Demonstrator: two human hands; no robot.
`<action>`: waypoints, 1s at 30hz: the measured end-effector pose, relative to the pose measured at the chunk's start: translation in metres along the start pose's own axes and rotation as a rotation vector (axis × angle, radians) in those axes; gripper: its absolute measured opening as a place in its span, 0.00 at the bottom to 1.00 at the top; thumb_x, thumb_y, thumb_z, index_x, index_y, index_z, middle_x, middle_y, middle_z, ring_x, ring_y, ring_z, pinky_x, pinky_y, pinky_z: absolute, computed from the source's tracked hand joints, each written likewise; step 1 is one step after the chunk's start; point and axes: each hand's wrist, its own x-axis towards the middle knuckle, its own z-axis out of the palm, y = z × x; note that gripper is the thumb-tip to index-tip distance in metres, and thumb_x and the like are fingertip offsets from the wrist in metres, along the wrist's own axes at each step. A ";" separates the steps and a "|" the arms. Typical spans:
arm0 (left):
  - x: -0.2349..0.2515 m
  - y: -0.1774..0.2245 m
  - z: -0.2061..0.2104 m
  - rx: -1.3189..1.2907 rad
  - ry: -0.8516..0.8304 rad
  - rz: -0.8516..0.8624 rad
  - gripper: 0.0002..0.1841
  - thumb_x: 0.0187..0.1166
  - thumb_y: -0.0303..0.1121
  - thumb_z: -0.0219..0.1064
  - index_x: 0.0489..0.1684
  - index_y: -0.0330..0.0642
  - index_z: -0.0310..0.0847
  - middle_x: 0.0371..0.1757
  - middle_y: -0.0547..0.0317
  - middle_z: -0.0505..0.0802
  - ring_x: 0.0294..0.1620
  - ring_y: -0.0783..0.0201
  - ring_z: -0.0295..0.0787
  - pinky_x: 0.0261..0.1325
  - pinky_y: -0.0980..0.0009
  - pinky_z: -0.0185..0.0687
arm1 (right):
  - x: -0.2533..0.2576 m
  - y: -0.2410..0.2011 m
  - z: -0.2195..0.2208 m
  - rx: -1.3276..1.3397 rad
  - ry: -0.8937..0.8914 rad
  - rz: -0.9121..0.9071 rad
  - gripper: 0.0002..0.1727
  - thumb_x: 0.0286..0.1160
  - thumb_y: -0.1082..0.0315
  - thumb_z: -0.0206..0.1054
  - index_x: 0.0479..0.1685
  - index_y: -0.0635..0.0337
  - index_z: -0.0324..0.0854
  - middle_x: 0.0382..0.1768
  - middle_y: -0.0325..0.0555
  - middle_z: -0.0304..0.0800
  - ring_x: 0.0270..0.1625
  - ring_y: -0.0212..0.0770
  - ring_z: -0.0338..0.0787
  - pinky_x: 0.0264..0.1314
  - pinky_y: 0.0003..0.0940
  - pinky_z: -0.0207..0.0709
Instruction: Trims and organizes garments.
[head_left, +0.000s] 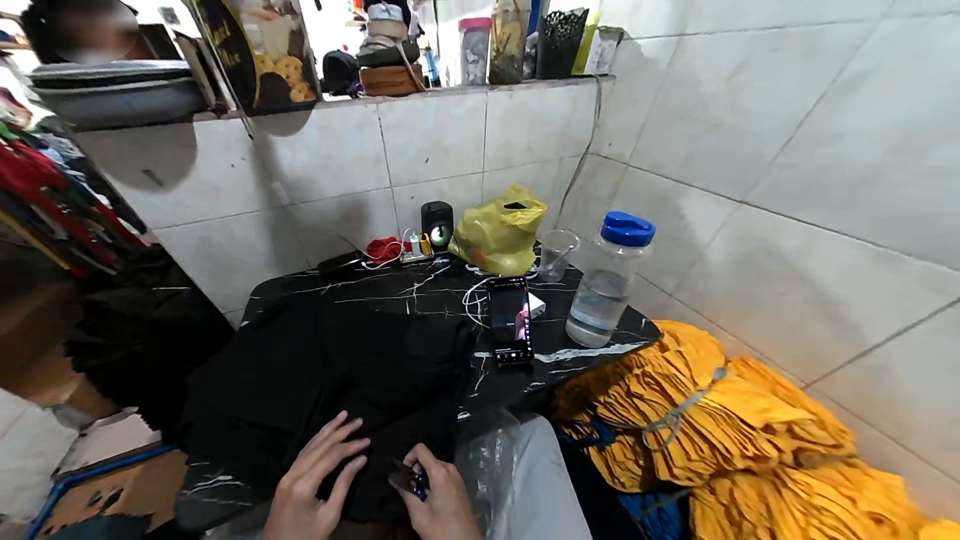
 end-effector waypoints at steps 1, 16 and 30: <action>-0.007 0.005 -0.006 0.027 -0.062 -0.022 0.13 0.80 0.46 0.72 0.51 0.51 0.96 0.68 0.57 0.92 0.83 0.51 0.76 0.86 0.52 0.69 | 0.001 0.000 -0.001 0.005 -0.010 0.010 0.16 0.75 0.58 0.73 0.55 0.57 0.85 0.33 0.45 0.90 0.36 0.43 0.91 0.43 0.46 0.85; -0.044 0.018 -0.018 0.073 -0.153 -0.107 0.08 0.78 0.36 0.72 0.46 0.54 0.98 0.53 0.56 0.94 0.63 0.50 0.85 0.70 0.49 0.75 | -0.017 -0.012 -0.008 0.128 0.007 -0.038 0.22 0.86 0.51 0.65 0.35 0.63 0.87 0.26 0.47 0.88 0.30 0.40 0.89 0.38 0.40 0.84; -0.043 0.034 0.009 0.059 0.292 -0.168 0.10 0.78 0.28 0.68 0.47 0.42 0.97 0.43 0.52 0.96 0.51 0.62 0.92 0.61 0.67 0.84 | -0.022 -0.023 -0.003 0.253 0.143 -0.016 0.18 0.85 0.57 0.66 0.36 0.66 0.87 0.29 0.48 0.88 0.33 0.38 0.88 0.40 0.36 0.84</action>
